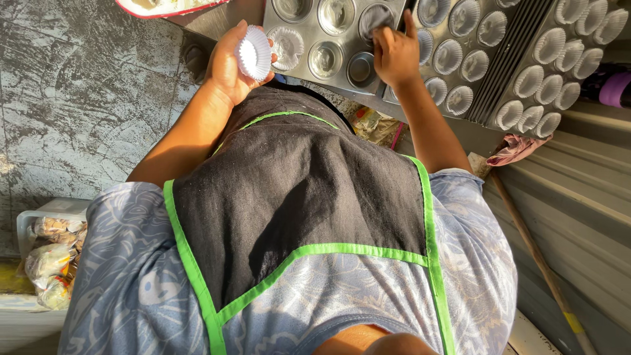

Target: The person places paper cupcake liners one by one into the individual wells of multiple metal muffin tins on a stainless steel work surface.

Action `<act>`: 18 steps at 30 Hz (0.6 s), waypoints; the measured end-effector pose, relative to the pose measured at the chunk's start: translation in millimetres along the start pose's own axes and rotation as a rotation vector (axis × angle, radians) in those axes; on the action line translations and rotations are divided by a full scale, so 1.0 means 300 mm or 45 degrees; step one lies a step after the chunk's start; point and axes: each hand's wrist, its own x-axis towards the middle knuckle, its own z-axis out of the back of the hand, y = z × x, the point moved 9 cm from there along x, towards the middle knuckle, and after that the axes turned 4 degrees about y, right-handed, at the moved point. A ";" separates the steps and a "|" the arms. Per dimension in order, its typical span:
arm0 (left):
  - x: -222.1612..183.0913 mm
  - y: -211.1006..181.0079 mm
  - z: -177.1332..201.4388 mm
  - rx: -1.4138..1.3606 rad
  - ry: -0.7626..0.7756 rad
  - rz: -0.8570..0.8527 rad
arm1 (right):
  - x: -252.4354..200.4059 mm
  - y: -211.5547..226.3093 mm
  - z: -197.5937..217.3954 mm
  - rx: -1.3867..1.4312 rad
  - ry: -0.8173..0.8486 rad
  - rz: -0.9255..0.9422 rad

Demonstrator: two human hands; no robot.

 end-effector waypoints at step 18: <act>0.034 0.028 -0.069 0.038 0.118 0.102 | -0.207 0.204 0.123 -0.076 -0.354 -0.254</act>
